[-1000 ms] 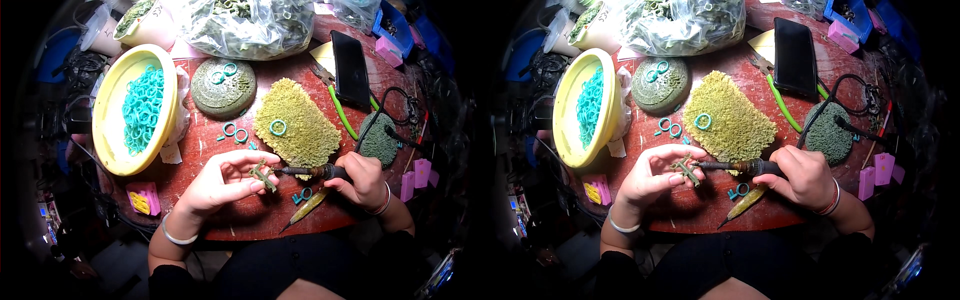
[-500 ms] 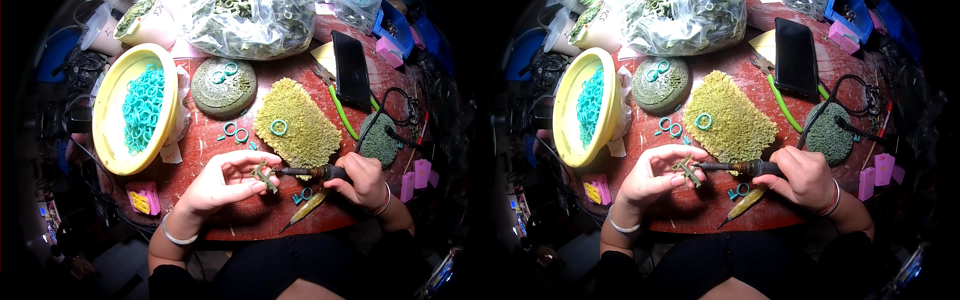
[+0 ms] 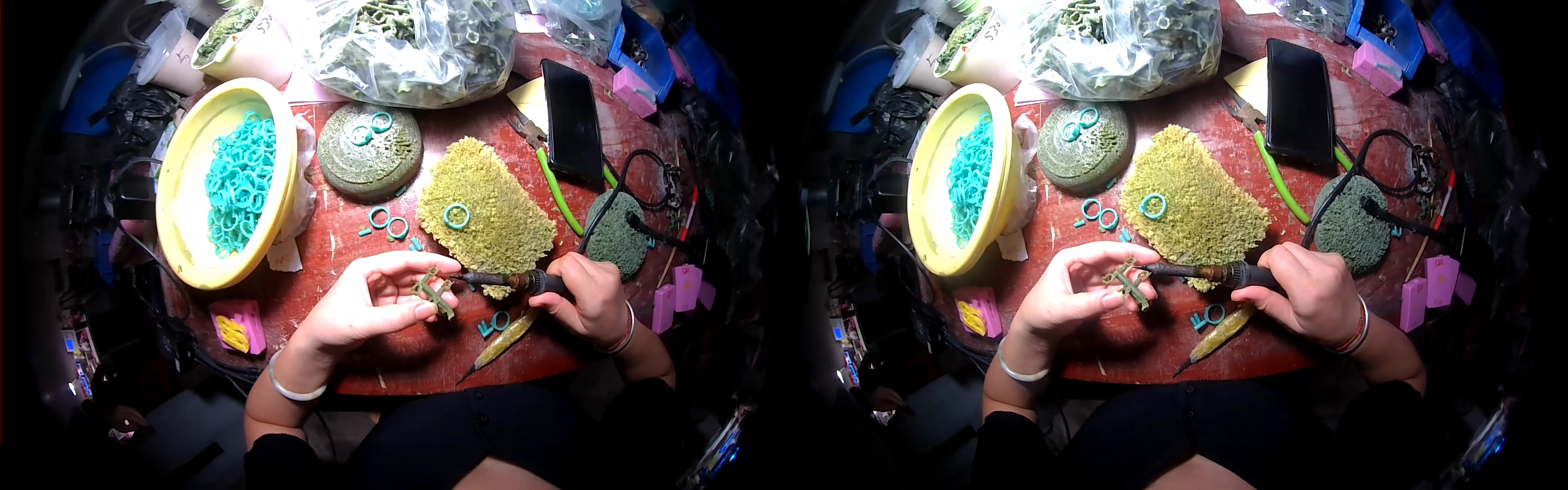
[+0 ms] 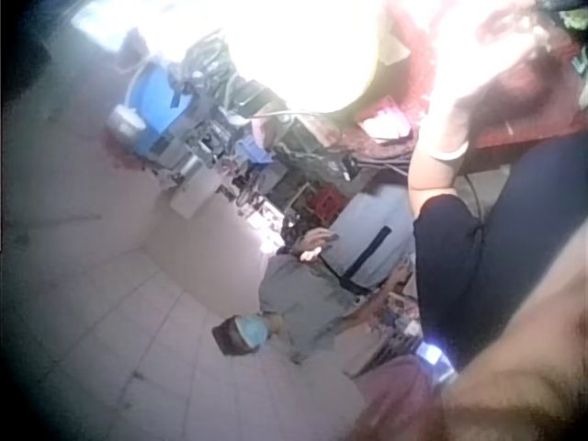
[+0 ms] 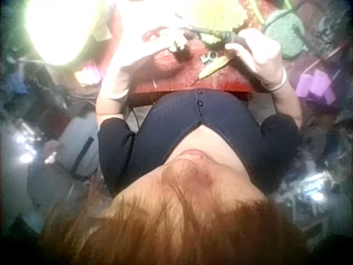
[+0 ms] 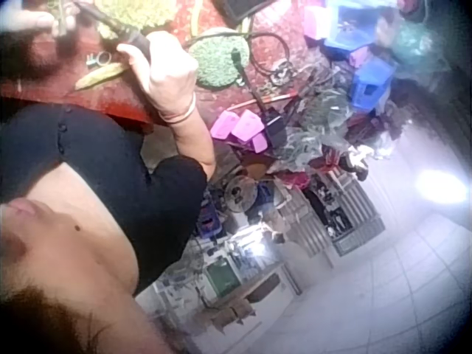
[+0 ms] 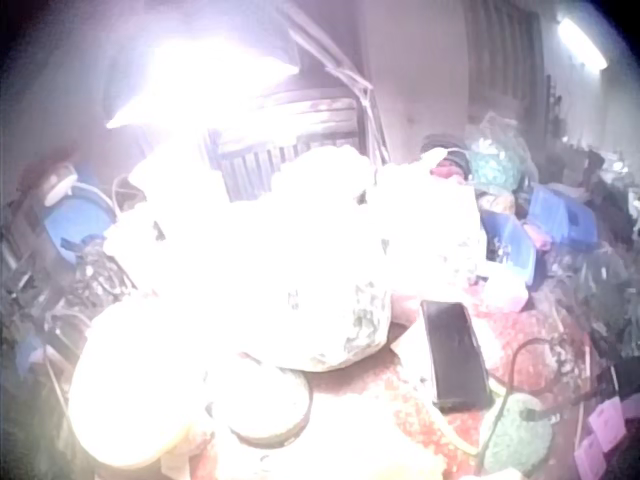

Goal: The person joins green wax rings together using a heated tool and then attaches the joined rings to a central wax stem held by another person.

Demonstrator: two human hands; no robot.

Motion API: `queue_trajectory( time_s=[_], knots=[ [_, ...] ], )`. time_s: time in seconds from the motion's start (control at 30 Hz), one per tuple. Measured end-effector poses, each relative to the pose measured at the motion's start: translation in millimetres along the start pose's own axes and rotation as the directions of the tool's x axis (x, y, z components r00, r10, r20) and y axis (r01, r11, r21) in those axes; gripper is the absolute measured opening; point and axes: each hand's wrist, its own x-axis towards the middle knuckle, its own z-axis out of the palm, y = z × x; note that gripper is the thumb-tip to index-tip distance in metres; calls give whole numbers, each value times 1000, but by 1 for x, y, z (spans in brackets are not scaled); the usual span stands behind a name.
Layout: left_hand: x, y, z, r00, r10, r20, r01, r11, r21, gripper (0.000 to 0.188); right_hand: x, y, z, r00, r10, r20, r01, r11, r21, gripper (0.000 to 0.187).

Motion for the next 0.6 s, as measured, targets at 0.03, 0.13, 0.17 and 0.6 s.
queue_trajectory(
  time_s=[0.03, 0.13, 0.17, 0.6],
  knots=[
    [0, 0, 0, 1000, -2, 3, 2, 1000, -7, 56, 0, 0, 0, 1000, 6, 2, -6, 1000, 8, 36],
    [0, 0, 1, 1000, 0, 0, 0, 1000, -9, 56, 2, -2, -1, 1000, 0, 14, 0, 1000, 6, 36],
    [0, 0, 1, 1000, 1, 1, -1, 1000, -5, 56, 2, -2, -2, 1000, 0, 15, 0, 1000, 7, 36],
    [1, 1, 0, 1000, 8, 12, -8, 1000, -5, 55, 0, -2, -1, 1000, 4, 21, -3, 1000, -12, 36]
  ],
)
